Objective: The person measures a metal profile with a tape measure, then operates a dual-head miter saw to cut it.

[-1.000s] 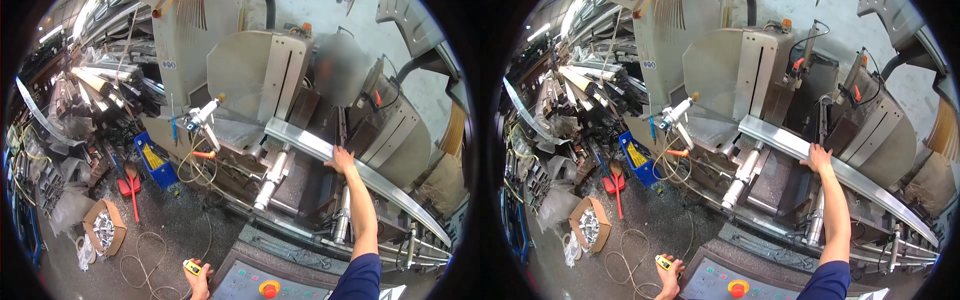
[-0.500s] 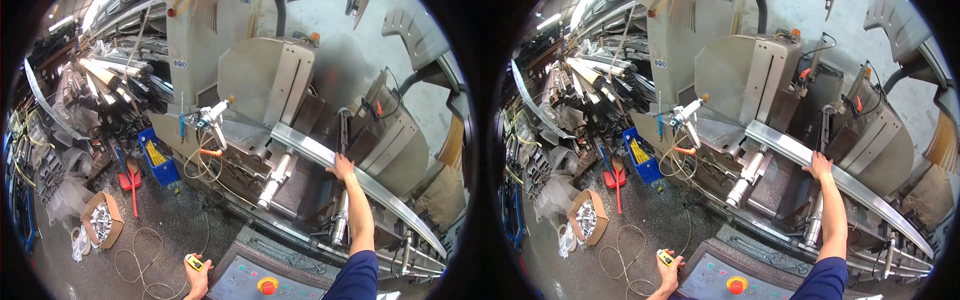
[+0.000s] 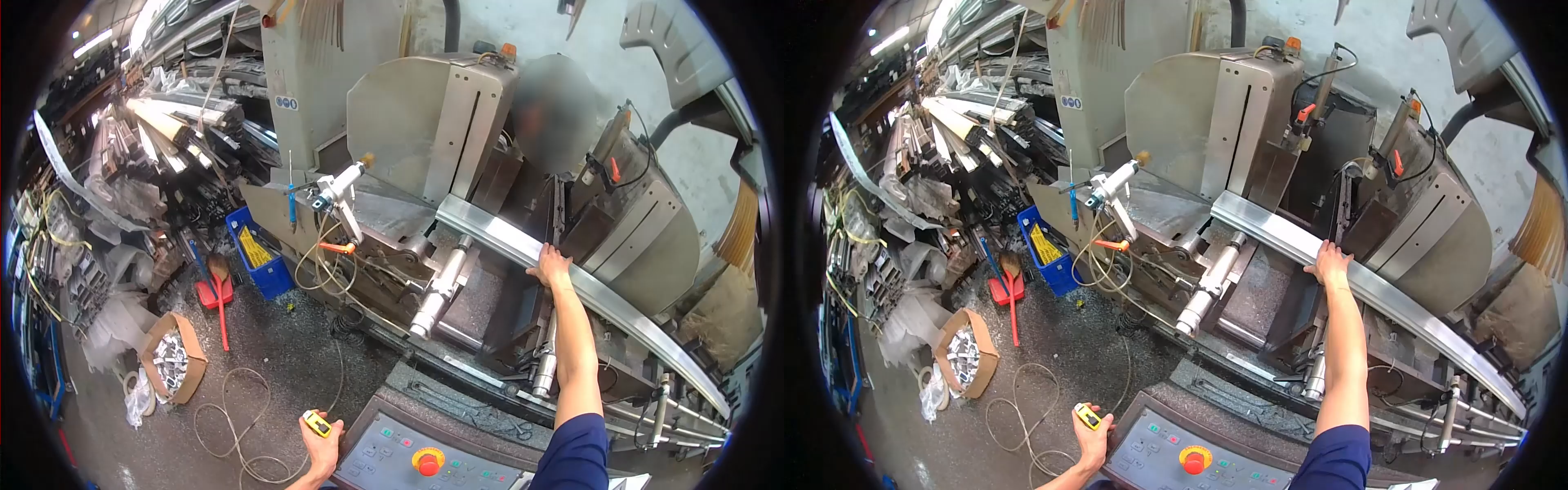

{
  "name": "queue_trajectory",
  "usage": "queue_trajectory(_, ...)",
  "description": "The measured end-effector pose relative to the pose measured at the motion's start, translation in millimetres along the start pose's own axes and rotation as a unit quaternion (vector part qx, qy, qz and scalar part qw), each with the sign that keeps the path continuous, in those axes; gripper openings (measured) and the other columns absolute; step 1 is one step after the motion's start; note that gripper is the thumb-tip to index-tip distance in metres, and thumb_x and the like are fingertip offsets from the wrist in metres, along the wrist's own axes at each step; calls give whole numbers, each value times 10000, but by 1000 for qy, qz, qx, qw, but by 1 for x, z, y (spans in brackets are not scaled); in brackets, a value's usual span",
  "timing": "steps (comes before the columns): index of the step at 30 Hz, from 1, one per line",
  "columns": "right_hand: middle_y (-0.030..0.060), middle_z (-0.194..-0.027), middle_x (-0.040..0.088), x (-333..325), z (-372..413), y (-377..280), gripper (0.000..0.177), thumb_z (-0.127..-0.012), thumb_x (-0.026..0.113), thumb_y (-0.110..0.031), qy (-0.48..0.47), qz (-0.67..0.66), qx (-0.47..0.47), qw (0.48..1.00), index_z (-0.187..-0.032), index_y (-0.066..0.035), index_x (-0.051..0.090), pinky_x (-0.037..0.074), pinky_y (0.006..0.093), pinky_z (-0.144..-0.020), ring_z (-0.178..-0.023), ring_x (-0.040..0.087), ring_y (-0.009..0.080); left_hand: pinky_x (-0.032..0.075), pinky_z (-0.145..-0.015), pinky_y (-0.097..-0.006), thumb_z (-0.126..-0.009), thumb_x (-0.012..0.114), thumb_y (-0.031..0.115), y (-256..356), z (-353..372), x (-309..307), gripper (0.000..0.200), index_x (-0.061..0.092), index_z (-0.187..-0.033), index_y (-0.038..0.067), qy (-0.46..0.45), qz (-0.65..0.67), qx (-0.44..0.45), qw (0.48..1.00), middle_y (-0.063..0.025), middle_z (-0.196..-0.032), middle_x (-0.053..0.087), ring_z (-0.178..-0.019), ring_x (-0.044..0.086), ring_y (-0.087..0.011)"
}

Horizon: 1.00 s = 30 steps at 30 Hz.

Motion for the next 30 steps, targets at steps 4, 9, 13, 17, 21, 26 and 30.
queue_trajectory(4,155,-1364,516,7,-3,-3,1086,-664,827,-543,1,16,2,1000,-1447,30,341,448,610,-971,-1238,542,294,596,-643,-320,-855,707,10,-3,-3,2,564,349,-1286,77,-12,-33,-4,999,-104,-1188,497,-840,636,-199)
queue_trajectory(9,169,-1385,499,22,-15,-1,1111,-644,849,-528,21,28,21,999,-1460,19,330,523,490,-932,-1246,538,325,592,-626,-332,-909,666,75,1,1,5,493,322,-1262,76,-7,25,-30,999,-111,-1186,492,-795,660,-225)
queue_trajectory(13,169,-1306,557,19,-23,-2,1105,-585,890,-526,-19,43,32,998,-1409,16,391,546,471,-892,-1159,612,296,596,-622,-329,-917,652,78,0,1,1,462,326,-1245,79,14,51,-5,999,-100,-1182,479,-812,662,-223)
queue_trajectory(17,177,-1240,626,9,-22,-10,971,-589,880,-540,-45,62,4,997,-1282,50,542,545,384,-922,-1158,624,277,609,-651,-335,-908,655,57,2,0,1,446,342,-1225,71,-7,66,4,998,-116,-1216,488,-822,670,-223)
queue_trajectory(21,109,-1235,636,-5,-13,-23,779,-639,861,-523,-74,115,0,991,-1189,-16,643,550,376,-920,-1143,637,278,591,-637,-316,-904,651,49,9,1,0,462,375,-1275,62,-20,71,39,997,-110,-1211,517,-821,671,-211)
queue_trajectory(26,84,-1412,509,15,-27,-13,909,-662,842,-553,-135,119,5,984,-1355,-50,537,545,538,-885,-1258,560,267,445,-857,-317,-815,741,164,27,6,-8,530,474,-1256,39,17,-41,108,993,-74,-1060,561,-944,542,-173)
queue_trajectory(30,96,-1395,521,27,-36,-9,914,-640,852,-561,-133,119,-8,984,-1324,-31,559,560,530,-855,-1241,574,267,468,-832,-322,-774,785,162,39,8,-5,553,488,-1227,48,20,-85,129,988,-65,-989,589,-905,559,-164)
Point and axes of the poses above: each hand's wrist, its own z-axis away from the middle knuckle, its own x-axis out of the palm, y = z × x, the point moved 10 cm from there along -z, towards the middle knuckle
